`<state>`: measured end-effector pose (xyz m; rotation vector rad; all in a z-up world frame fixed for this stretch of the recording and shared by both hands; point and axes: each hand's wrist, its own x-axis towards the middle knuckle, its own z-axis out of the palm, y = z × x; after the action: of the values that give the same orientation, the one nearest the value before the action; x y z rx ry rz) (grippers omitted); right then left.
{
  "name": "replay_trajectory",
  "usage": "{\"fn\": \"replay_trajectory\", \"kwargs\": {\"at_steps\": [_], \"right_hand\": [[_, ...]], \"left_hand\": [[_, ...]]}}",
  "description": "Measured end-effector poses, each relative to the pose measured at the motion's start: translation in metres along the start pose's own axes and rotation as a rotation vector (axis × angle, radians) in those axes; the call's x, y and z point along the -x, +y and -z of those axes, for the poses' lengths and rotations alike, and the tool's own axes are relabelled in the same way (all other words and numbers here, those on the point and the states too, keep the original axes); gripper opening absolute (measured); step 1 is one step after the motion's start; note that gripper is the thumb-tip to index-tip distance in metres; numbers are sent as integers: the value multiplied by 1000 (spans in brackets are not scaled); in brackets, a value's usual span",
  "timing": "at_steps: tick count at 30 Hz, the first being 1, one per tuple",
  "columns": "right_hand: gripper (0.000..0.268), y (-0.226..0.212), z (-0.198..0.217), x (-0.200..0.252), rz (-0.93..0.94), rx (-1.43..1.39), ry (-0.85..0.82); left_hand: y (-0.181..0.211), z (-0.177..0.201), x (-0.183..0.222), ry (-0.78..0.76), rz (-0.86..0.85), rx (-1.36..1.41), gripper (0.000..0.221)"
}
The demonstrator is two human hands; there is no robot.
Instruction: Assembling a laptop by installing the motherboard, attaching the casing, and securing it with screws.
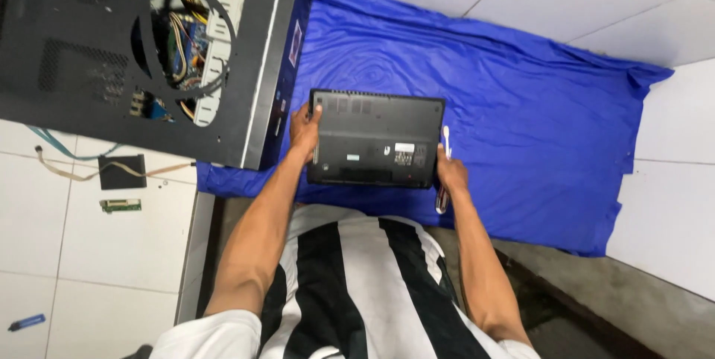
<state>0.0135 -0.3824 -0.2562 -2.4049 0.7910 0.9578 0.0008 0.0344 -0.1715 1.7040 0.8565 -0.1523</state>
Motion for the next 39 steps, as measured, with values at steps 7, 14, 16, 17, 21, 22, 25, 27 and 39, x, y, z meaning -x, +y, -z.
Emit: {"fn": "replay_trajectory", "kwargs": {"at_steps": [7,14,16,17,21,22,25,27,39], "right_hand": [[88,-32,9,86,43,-116,187],[83,-27,2,73,10,-124,251],[83,-31,5,79,-1,-134,261],[82,-30,5,83,-13,-192,268],[75,-32,0,96,-25,-285,307],[75,-27,-5,89,-23,-288,306],[60,-15,-14,88,48,-247,322],[42,-23,-10,111,202,-265,375],[44,-38,-30,249,768,31,154]], "left_hand": [[-40,1,-28,-71,-41,-87,66],[-50,13,7,-163,-168,233,73],[-64,15,15,-208,-219,312,77],[-73,18,23,-99,-292,-5,65],[-119,19,56,171,-260,-415,36],[-124,18,53,174,-262,-416,36],[-147,15,40,227,-175,-412,32],[-163,16,19,205,-43,-343,31],[-76,43,80,-35,-212,-96,60]]}}
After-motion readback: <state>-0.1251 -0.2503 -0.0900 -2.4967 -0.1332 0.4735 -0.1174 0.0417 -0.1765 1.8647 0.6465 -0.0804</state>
